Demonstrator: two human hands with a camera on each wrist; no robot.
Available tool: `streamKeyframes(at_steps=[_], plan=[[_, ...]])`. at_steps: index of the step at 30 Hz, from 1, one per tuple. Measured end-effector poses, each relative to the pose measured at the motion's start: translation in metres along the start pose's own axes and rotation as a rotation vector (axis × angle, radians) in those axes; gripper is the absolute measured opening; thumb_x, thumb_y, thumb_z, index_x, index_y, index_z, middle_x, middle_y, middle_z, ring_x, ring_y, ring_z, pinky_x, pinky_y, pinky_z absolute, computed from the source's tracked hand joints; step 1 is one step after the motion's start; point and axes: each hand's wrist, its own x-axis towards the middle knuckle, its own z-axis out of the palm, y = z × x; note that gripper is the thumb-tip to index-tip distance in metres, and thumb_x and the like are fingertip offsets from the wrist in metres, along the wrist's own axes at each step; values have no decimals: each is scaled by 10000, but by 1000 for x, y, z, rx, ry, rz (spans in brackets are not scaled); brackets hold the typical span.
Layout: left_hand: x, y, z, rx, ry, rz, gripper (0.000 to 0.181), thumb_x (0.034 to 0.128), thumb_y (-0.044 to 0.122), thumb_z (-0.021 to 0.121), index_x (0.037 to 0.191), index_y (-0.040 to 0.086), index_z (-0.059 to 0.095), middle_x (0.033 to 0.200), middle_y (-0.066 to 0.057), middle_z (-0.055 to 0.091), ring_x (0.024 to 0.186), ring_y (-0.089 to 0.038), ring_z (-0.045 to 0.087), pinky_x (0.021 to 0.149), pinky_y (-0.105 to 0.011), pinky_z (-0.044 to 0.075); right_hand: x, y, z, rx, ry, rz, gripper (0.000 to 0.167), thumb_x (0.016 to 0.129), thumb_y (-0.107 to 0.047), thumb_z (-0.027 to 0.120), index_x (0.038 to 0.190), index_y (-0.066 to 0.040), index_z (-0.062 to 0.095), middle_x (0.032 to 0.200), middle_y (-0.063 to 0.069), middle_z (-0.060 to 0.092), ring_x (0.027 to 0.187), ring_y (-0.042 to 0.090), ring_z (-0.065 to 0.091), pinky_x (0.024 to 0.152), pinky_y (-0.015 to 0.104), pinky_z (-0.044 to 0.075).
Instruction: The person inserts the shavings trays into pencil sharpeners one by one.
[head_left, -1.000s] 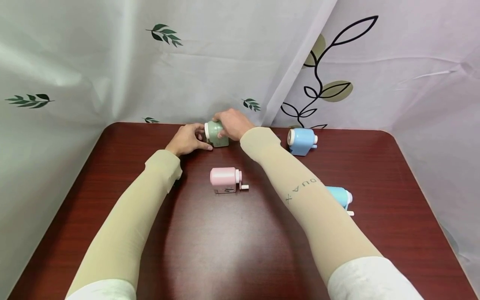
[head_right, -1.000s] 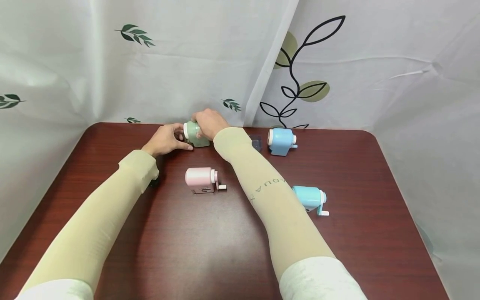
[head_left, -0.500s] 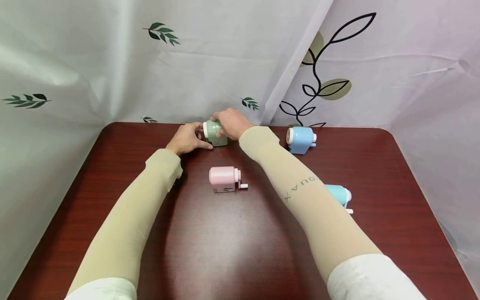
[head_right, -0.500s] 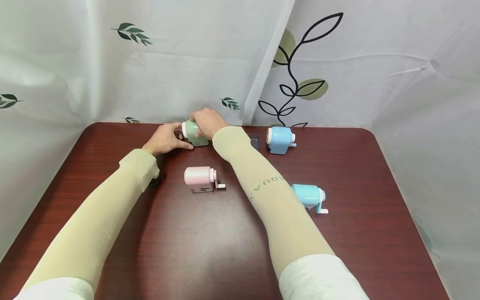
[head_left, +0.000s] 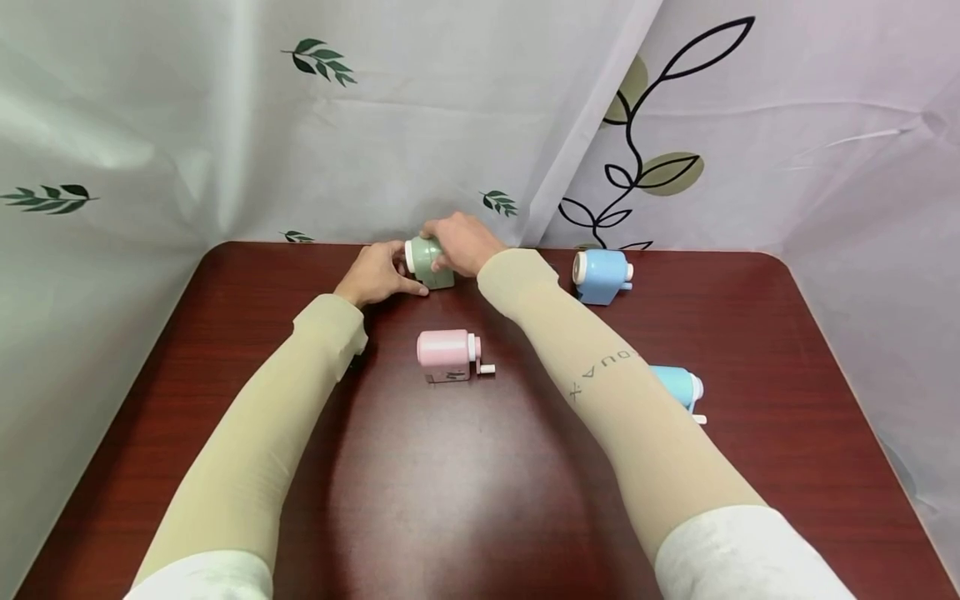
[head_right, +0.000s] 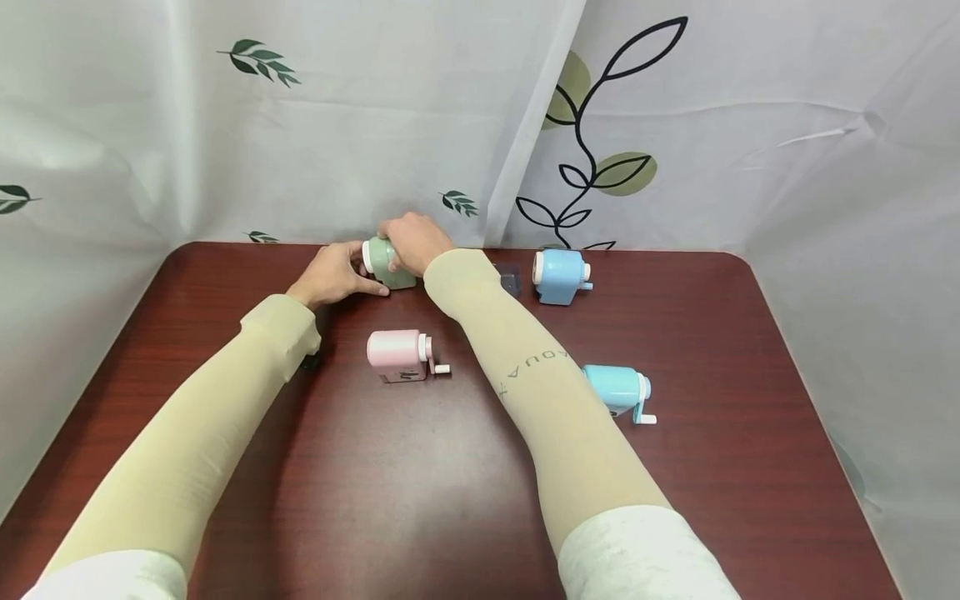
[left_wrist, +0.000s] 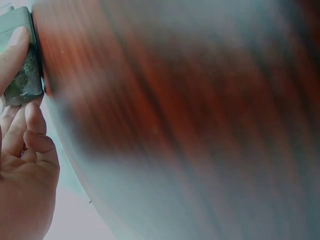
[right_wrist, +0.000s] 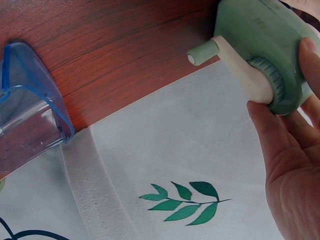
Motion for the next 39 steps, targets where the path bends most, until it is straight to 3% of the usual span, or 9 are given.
streamKeyframes(at_steps=[21, 31, 35, 39], plan=[[2, 5, -1, 30, -18, 21, 493, 713, 260, 935, 1031, 68, 612, 826, -84, 577, 788, -229, 525, 705, -342, 405, -1, -2, -2, -1, 0, -1, 538, 908, -259, 757, 1391, -100, 581, 1322, 80, 639, 1161, 250, 590, 994, 353, 463], [3, 7, -3, 65, -22, 29, 466, 717, 254, 933, 971, 65, 592, 813, -87, 582, 763, -238, 538, 689, -342, 419, 0, -4, -1, 16, 15, 12, 528, 907, -255, 764, 1378, -94, 590, 1278, 77, 656, 1074, 225, 608, 931, 347, 483], [3, 8, -2, 76, -36, 13, 496, 736, 247, 921, 1048, 39, 597, 875, -111, 603, 815, -258, 553, 738, -363, 437, -1, -3, 0, 23, 22, 6, 522, 905, -258, 766, 1369, -92, 591, 1249, 80, 666, 1042, 223, 613, 910, 344, 489], [3, 12, -2, 80, -62, -11, 607, 756, 240, 901, 1213, 9, 576, 1041, -149, 637, 947, -293, 573, 859, -415, 460, -3, -2, 1, 19, 33, -11, 524, 904, -251, 767, 1367, -85, 585, 1240, 91, 665, 1036, 239, 610, 900, 352, 490]])
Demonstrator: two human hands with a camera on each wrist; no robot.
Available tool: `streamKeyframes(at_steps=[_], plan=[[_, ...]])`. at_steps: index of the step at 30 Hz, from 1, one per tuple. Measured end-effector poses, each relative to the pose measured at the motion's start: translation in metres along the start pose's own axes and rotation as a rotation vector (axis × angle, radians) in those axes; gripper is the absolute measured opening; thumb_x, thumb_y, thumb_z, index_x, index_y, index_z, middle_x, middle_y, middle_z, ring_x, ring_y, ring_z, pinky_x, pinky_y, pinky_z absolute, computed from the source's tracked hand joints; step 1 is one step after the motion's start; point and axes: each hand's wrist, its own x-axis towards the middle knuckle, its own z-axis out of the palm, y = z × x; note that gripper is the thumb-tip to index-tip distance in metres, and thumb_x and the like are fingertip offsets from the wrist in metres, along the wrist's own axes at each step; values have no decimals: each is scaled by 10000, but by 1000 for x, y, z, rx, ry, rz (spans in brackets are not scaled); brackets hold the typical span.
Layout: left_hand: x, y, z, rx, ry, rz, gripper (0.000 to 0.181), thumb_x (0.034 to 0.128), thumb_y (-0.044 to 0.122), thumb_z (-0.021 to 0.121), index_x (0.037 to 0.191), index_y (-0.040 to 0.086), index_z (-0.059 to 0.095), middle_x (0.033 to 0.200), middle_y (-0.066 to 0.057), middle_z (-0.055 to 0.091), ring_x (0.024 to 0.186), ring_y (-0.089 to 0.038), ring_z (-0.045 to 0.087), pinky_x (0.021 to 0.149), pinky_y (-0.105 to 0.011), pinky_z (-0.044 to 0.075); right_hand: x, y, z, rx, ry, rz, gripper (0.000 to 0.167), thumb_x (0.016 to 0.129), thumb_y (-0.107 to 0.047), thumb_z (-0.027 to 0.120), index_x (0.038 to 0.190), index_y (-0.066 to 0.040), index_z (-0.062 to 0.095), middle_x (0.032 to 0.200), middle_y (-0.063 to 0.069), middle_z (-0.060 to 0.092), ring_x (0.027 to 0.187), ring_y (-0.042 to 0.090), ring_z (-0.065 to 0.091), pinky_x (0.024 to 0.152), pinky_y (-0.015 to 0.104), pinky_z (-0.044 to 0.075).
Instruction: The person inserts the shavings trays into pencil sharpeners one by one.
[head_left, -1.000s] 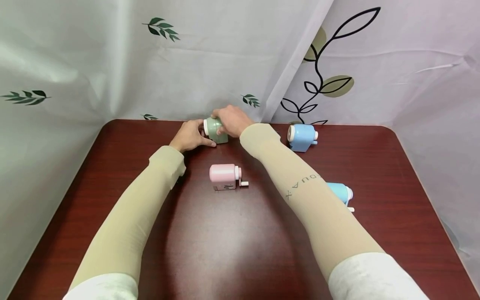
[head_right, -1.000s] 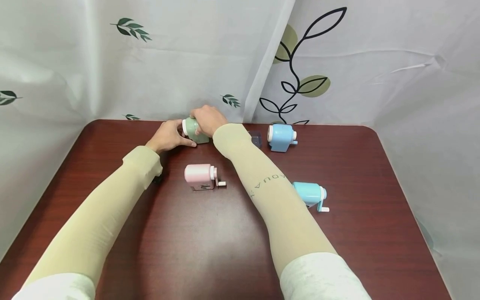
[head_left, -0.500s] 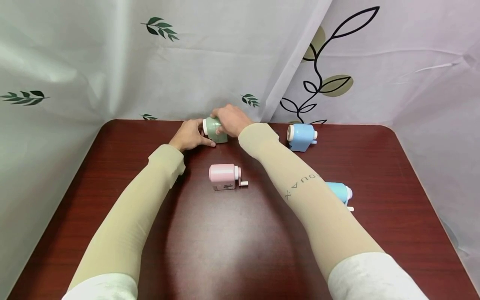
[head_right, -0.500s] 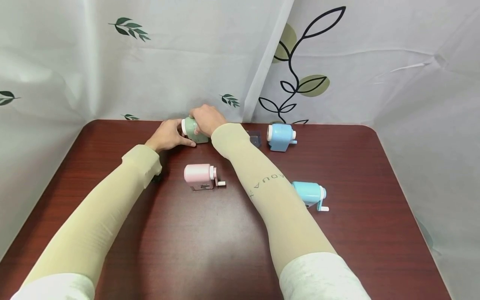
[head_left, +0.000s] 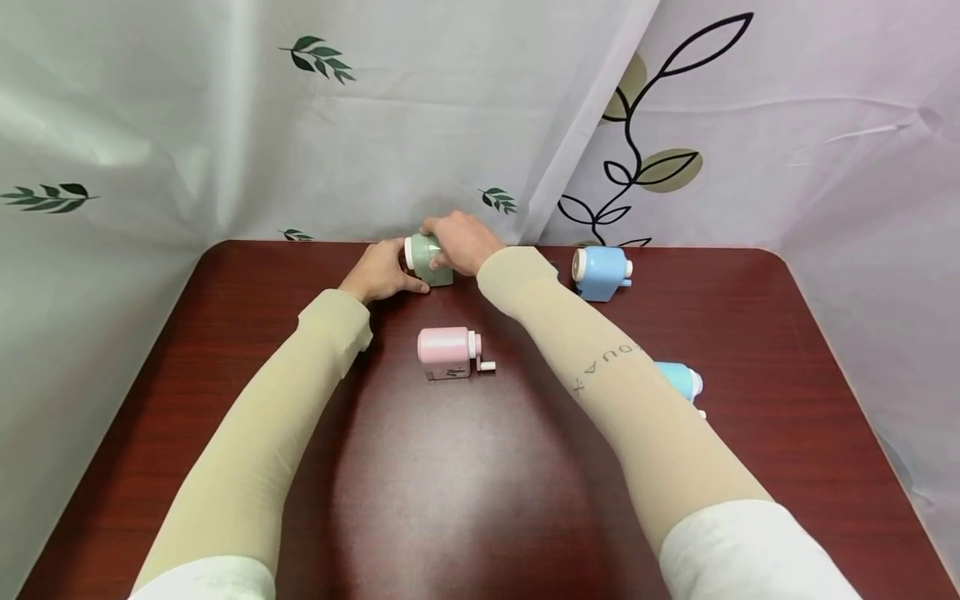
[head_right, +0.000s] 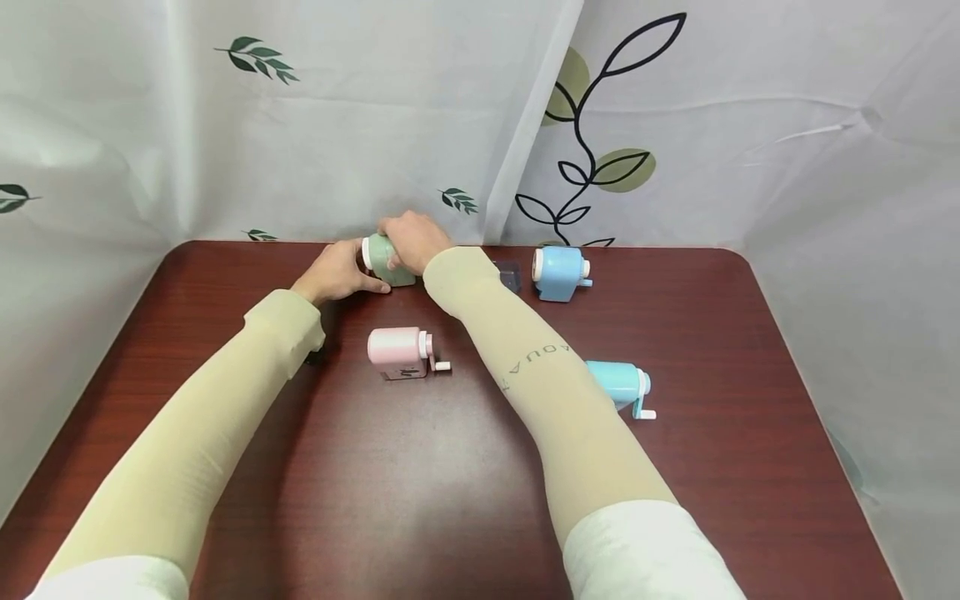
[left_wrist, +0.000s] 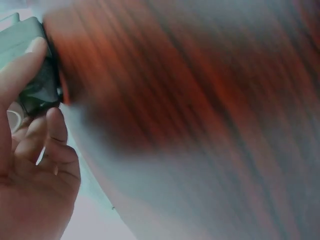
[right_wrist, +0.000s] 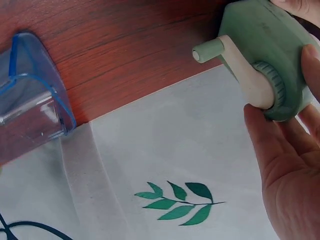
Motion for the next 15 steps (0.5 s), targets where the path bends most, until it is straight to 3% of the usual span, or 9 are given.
streamKeyframes(at_steps=[3, 8, 10, 15], plan=[[-1, 2, 0, -5, -8, -9, 655, 758, 230, 897, 1266, -3, 555, 1117, -161, 636, 1009, -309, 576, 914, -445, 458, -3, 1, 1, -37, -11, -32, 590, 908, -286, 762, 1403, -60, 533, 1271, 116, 643, 1091, 267, 607, 939, 364, 479], [-2, 3, 0, 11, -23, -3, 654, 762, 218, 893, 1270, 0, 543, 1097, -173, 623, 989, -321, 568, 900, -457, 454, -15, 6, -10, -72, -11, -53, 739, 952, -409, 687, 1509, -28, 385, 1446, 165, 525, 1304, 306, 516, 1095, 386, 393], [-3, 3, -2, 23, -35, 7, 716, 761, 223, 893, 1329, 8, 513, 1143, -178, 611, 1036, -329, 563, 943, -466, 443, -25, 12, -22, -73, 0, -43, 697, 983, -427, 636, 1501, -23, 403, 1469, 165, 506, 1341, 312, 486, 1122, 406, 368], [-7, 3, -15, 47, -57, 52, 979, 750, 204, 890, 1529, 11, 329, 1439, -208, 482, 1297, -381, 463, 1106, -510, 341, -59, 42, -55, -79, 50, -31, 543, 1030, -394, 567, 1419, -20, 514, 1419, 164, 551, 1320, 332, 500, 1099, 458, 390]])
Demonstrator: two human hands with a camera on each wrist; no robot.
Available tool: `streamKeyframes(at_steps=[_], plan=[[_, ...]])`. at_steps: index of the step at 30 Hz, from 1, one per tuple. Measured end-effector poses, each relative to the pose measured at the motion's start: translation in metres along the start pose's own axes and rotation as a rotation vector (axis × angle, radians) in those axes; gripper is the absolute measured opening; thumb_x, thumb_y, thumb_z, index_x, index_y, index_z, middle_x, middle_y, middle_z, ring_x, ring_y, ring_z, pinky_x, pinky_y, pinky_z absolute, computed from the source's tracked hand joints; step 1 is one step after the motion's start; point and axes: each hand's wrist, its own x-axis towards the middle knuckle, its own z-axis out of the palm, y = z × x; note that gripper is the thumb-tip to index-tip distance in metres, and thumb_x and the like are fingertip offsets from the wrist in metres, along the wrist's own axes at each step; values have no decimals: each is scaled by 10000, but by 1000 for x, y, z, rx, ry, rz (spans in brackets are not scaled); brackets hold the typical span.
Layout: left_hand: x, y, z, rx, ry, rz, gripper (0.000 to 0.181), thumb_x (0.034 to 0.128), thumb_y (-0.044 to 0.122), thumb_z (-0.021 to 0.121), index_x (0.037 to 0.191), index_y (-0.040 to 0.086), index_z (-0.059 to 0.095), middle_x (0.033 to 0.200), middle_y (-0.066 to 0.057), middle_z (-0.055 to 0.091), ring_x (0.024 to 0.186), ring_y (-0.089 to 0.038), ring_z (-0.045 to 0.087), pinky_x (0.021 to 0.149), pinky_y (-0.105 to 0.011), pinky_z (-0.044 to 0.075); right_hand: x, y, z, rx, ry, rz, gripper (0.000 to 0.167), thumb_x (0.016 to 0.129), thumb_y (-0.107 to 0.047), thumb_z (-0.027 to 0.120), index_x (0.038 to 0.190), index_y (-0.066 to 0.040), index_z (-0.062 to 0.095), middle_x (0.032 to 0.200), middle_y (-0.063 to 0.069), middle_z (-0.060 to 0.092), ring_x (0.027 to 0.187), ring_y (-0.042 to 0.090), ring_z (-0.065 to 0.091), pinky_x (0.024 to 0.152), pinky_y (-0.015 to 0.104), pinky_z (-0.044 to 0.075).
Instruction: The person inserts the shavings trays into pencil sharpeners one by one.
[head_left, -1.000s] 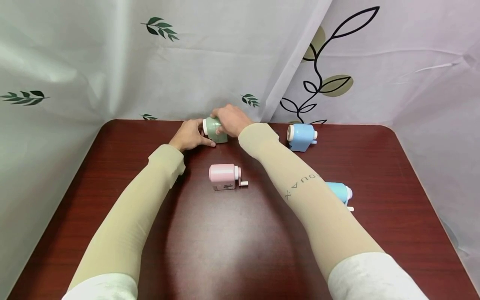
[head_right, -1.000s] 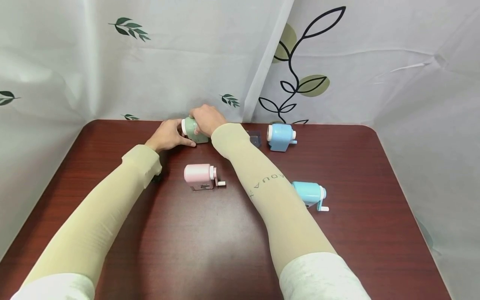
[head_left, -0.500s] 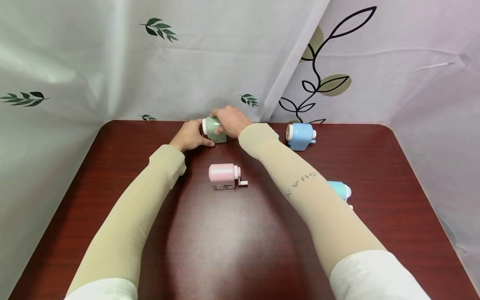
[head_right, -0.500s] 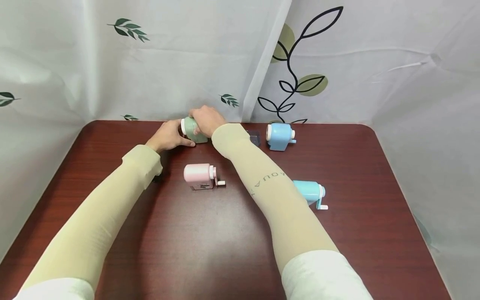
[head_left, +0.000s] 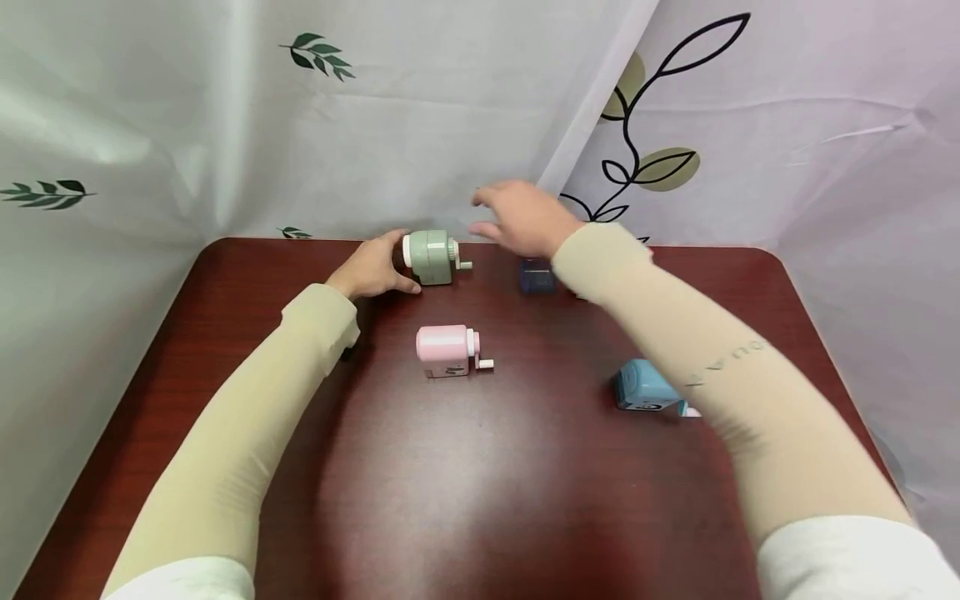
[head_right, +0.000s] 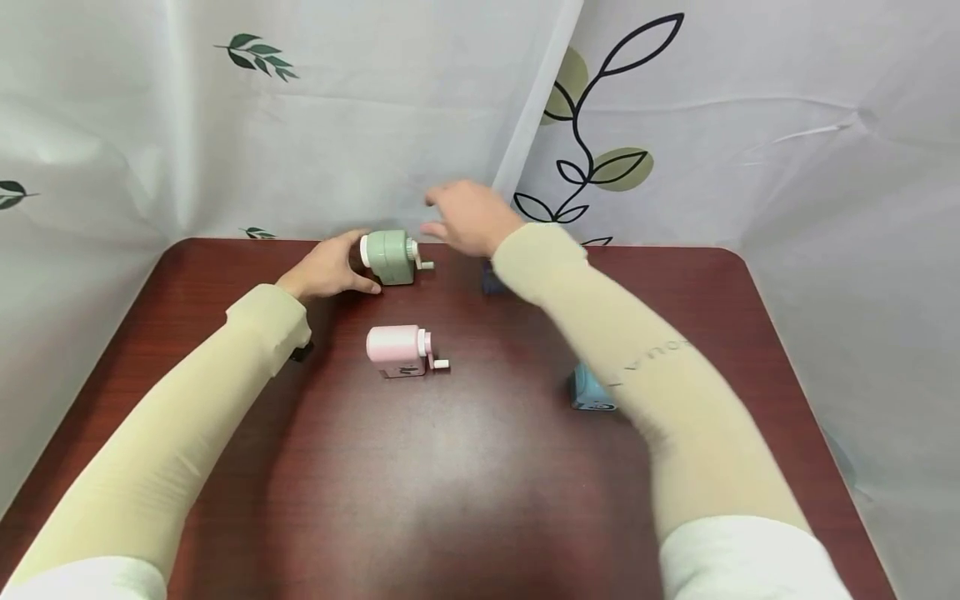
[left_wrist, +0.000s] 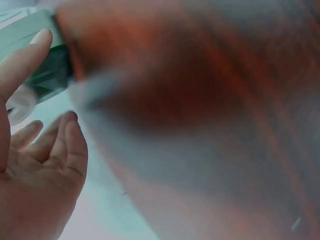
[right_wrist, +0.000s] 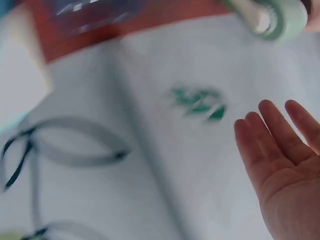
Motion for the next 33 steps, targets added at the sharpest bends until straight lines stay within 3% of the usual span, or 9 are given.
streamKeyframes(at_steps=[4, 8, 13, 15, 20, 25, 27, 33], plan=[[-5, 9, -15, 18, 15, 70, 981, 765, 119, 842, 1562, 16, 279, 1564, -202, 352, 1385, -409, 346, 1125, -544, 297, -30, 35, -13, -11, 89, -3, 462, 1024, -322, 598, 1352, 1, 559, 1327, 194, 594, 1220, 353, 548, 1031, 481, 432], [-11, 28, -24, 54, 29, 142, 894, 783, 52, 755, 1558, 53, 308, 1591, -178, 295, 1417, -391, 248, 1141, -559, 238, -58, 64, -14, -50, 129, -16, 378, 1012, -270, 623, 1265, 11, 608, 1204, 203, 635, 1134, 378, 565, 966, 503, 449], [-11, 65, -25, 27, 93, 257, 741, 823, -26, 608, 1518, 98, 385, 1605, -144, 245, 1463, -338, 174, 1168, -548, 156, -84, 89, -11, -122, 72, -16, 431, 970, -286, 684, 1269, 19, 621, 1197, 218, 628, 1156, 409, 562, 978, 526, 450], [-11, 81, -24, -6, 125, 292, 693, 838, -47, 552, 1497, 114, 412, 1608, -121, 242, 1479, -308, 162, 1170, -515, 178, -91, 97, -10, -136, 48, -6, 483, 943, -301, 717, 1285, 23, 611, 1223, 237, 616, 1173, 422, 554, 1000, 530, 439], [-7, 119, -18, -23, 156, 379, 593, 846, -4, 558, 1425, 117, 504, 1553, -78, 361, 1444, -265, 276, 1148, -429, 257, -102, 110, -8, -134, -11, 31, 592, 888, -325, 776, 1309, 39, 576, 1255, 280, 592, 1190, 462, 538, 1023, 544, 419], [4, 150, -7, 64, 83, 427, 442, 900, 66, 593, 1340, 111, 592, 1398, -32, 545, 1287, -236, 469, 1095, -363, 341, -110, 114, -6, -112, -88, 108, 706, 870, -393, 784, 1384, 19, 531, 1336, 291, 545, 1199, 437, 541, 1005, 559, 434], [11, 160, -2, 108, 38, 412, 427, 916, 90, 608, 1342, 111, 594, 1373, -29, 568, 1246, -228, 504, 1067, -345, 371, -112, 114, -5, -102, -103, 126, 733, 865, -411, 786, 1405, 7, 518, 1360, 283, 530, 1150, 409, 579, 986, 553, 451], [35, 180, 15, 240, -103, 319, 491, 937, 198, 693, 1394, 98, 545, 1408, -67, 555, 1322, -226, 486, 1096, -338, 371, -113, 115, 0, -59, -115, 152, 773, 853, -422, 797, 1435, -14, 491, 1389, 281, 517, 975, 342, 672, 929, 523, 493]])
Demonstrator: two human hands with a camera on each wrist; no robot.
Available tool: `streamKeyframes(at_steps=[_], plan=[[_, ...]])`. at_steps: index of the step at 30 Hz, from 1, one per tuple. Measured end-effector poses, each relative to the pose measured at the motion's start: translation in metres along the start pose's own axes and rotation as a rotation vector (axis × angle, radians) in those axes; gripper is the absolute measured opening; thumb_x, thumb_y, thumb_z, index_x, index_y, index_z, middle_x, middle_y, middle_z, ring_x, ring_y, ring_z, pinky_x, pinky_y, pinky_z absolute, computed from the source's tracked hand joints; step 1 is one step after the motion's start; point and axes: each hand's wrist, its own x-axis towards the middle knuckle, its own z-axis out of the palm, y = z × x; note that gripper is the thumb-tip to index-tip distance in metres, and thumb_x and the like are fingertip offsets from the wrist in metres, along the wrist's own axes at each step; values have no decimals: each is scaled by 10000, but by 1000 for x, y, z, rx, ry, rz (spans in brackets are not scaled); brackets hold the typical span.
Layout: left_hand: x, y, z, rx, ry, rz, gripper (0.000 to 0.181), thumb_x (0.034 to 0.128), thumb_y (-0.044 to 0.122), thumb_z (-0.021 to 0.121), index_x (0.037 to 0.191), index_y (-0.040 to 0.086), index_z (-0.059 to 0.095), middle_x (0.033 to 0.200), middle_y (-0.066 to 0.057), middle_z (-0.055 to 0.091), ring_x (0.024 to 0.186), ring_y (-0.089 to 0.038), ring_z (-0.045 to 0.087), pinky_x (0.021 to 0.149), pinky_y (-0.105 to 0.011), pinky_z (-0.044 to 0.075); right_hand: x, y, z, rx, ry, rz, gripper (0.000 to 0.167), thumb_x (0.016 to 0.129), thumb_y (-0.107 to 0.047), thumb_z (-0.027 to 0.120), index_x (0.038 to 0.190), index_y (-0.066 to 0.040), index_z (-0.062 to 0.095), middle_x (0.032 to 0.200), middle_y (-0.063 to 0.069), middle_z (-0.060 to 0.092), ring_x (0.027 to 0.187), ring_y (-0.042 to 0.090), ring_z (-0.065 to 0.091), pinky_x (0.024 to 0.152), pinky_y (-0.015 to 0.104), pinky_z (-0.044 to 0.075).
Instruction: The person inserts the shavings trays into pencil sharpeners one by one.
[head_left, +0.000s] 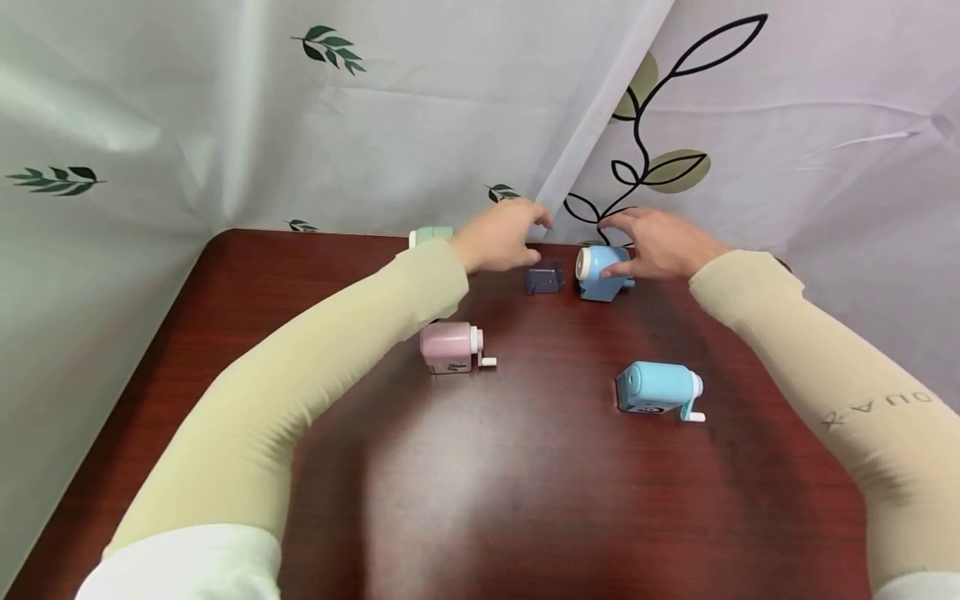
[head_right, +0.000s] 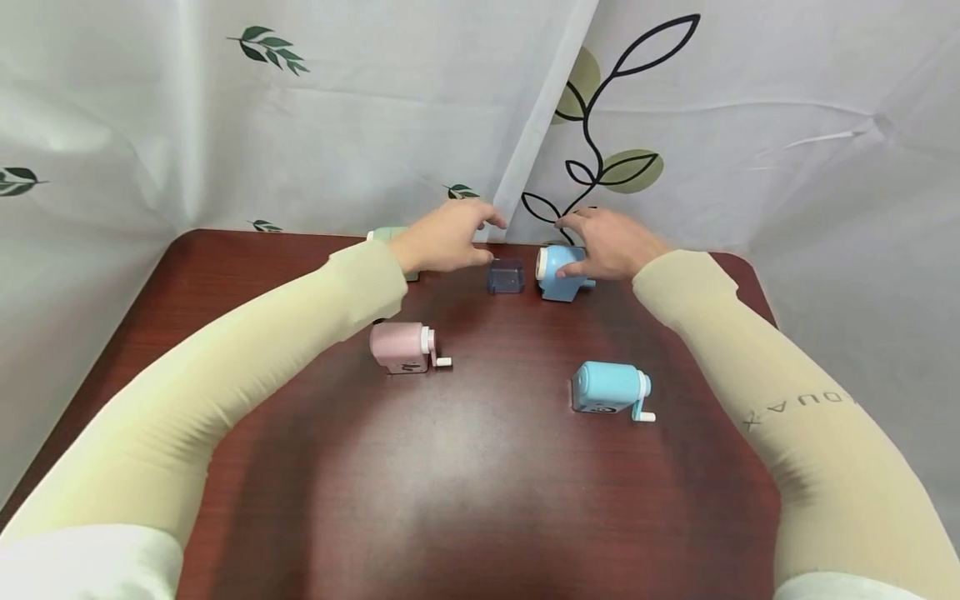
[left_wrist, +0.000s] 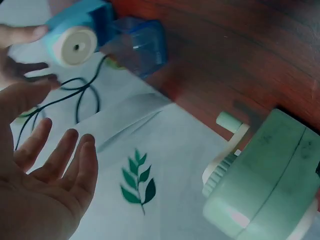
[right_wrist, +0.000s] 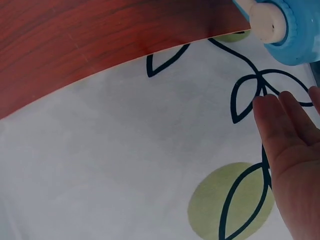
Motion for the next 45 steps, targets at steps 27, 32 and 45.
streamKeyframes(at_steps=[27, 32, 45], plan=[[43, 9, 46, 315, -285, -152, 592, 809, 373, 851, 1249, 85, 579, 1229, -62, 624, 1119, -203, 579, 954, -348, 492, 5, -3, 5, 47, -34, -67, 762, 840, -339, 821, 1432, 0, 484, 1403, 277, 510, 1249, 423, 516, 1021, 547, 419], [45, 6, 50, 318, -287, -156, 497, 830, 329, 837, 1221, 112, 620, 1208, -43, 646, 1053, -190, 591, 891, -353, 519, 6, -5, 7, 44, -22, -83, 756, 832, -331, 827, 1421, 6, 494, 1387, 279, 527, 1246, 424, 523, 1022, 545, 420], [41, 0, 43, 279, -248, -140, 328, 848, 246, 792, 1080, 96, 616, 1079, -33, 640, 945, -195, 591, 832, -342, 514, 7, -5, 6, 43, -5, -95, 708, 795, -244, 862, 1375, 7, 544, 1356, 264, 560, 1246, 422, 529, 1021, 537, 425]])
